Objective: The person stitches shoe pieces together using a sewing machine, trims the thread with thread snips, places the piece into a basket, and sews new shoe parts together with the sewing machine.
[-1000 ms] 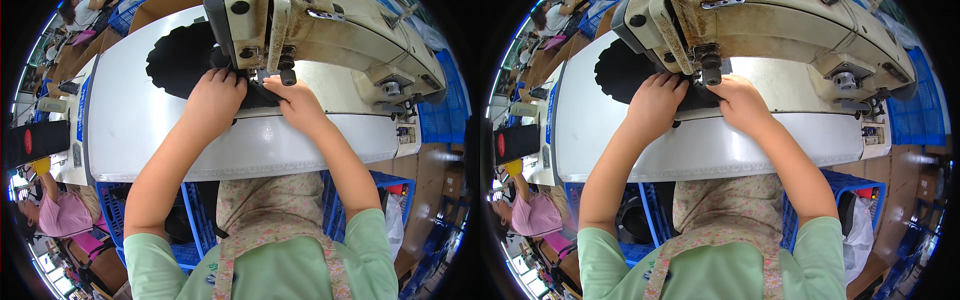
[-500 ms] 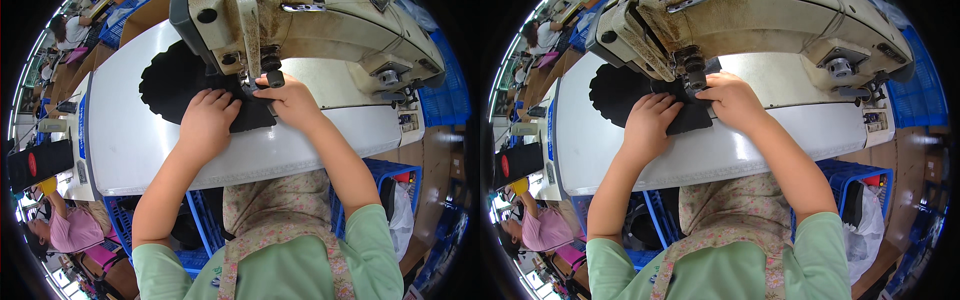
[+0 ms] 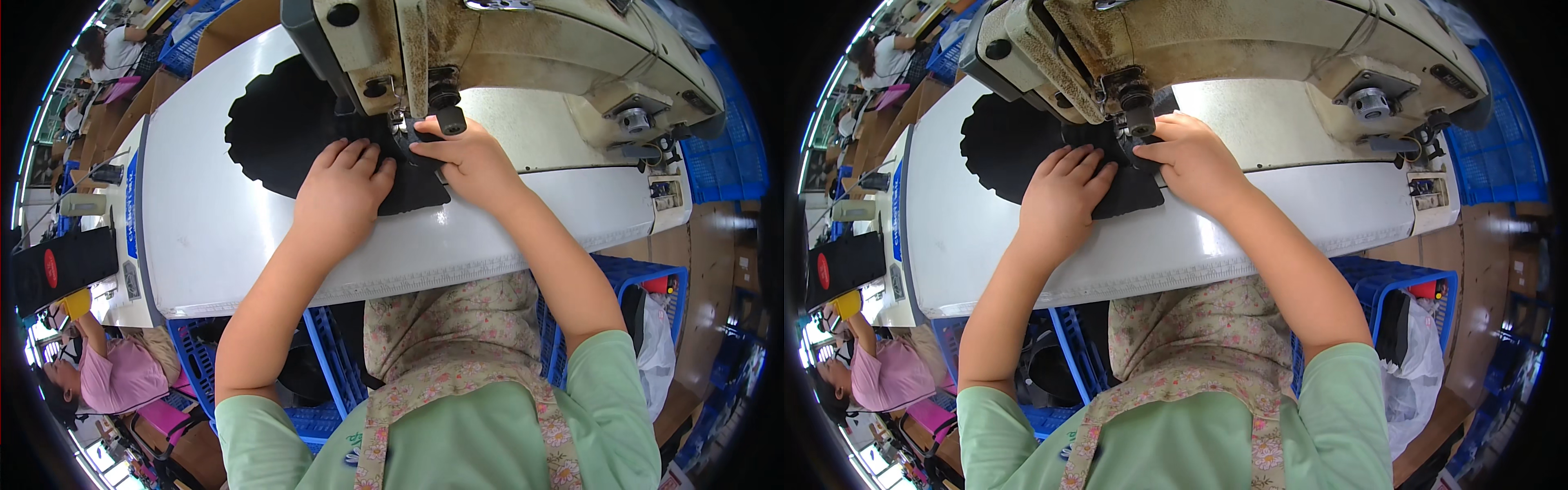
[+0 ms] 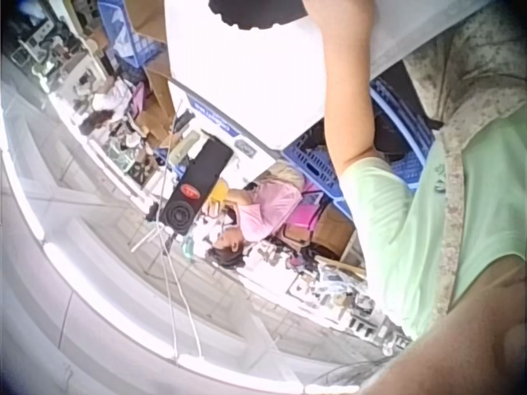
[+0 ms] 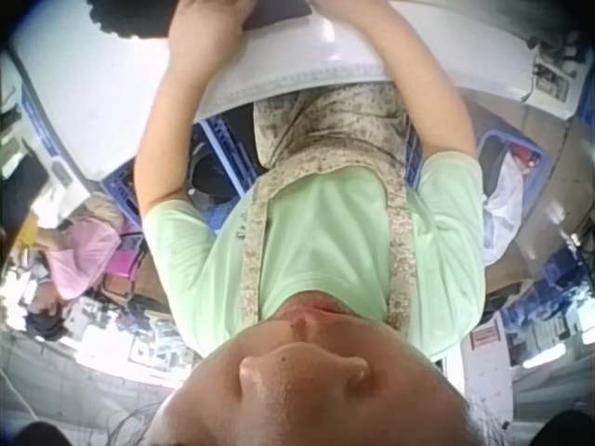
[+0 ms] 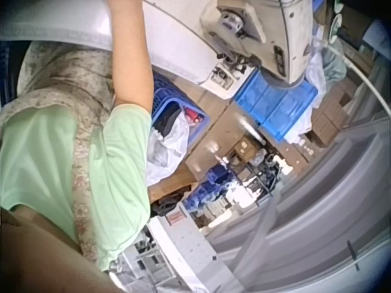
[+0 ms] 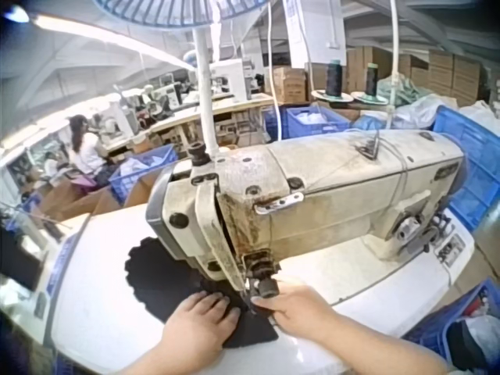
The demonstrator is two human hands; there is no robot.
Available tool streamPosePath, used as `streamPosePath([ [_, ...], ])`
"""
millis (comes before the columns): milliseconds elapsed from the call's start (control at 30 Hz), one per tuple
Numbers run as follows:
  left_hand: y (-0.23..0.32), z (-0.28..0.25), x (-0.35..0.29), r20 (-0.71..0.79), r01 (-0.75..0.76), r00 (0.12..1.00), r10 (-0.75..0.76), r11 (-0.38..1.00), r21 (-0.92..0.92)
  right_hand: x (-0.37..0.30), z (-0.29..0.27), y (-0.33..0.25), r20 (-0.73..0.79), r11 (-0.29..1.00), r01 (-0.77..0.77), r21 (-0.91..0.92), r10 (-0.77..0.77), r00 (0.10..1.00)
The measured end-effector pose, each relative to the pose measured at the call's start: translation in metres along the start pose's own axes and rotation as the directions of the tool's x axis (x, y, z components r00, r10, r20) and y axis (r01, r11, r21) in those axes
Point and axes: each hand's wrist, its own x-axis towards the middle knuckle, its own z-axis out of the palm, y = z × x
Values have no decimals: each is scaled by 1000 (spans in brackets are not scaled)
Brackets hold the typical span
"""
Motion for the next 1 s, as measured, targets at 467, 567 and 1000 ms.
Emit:
streamPosePath([
  [467, 1, 6, 0, -7, 28, 1000, -28, 999, 14, 3, 1, -1, -91, 998, 62, -23, -64, 994],
  [567, 1, 5, 1, -15, 39, 999, -39, 999, 15, 4, 0, 0, -111, 997, 76, -22, -78, 991],
  [1000, 3, 9, 6, -48, 62, 997, -60, 997, 45, -2, -3, 8, -70, 989, 93, -112, -101, 992],
])
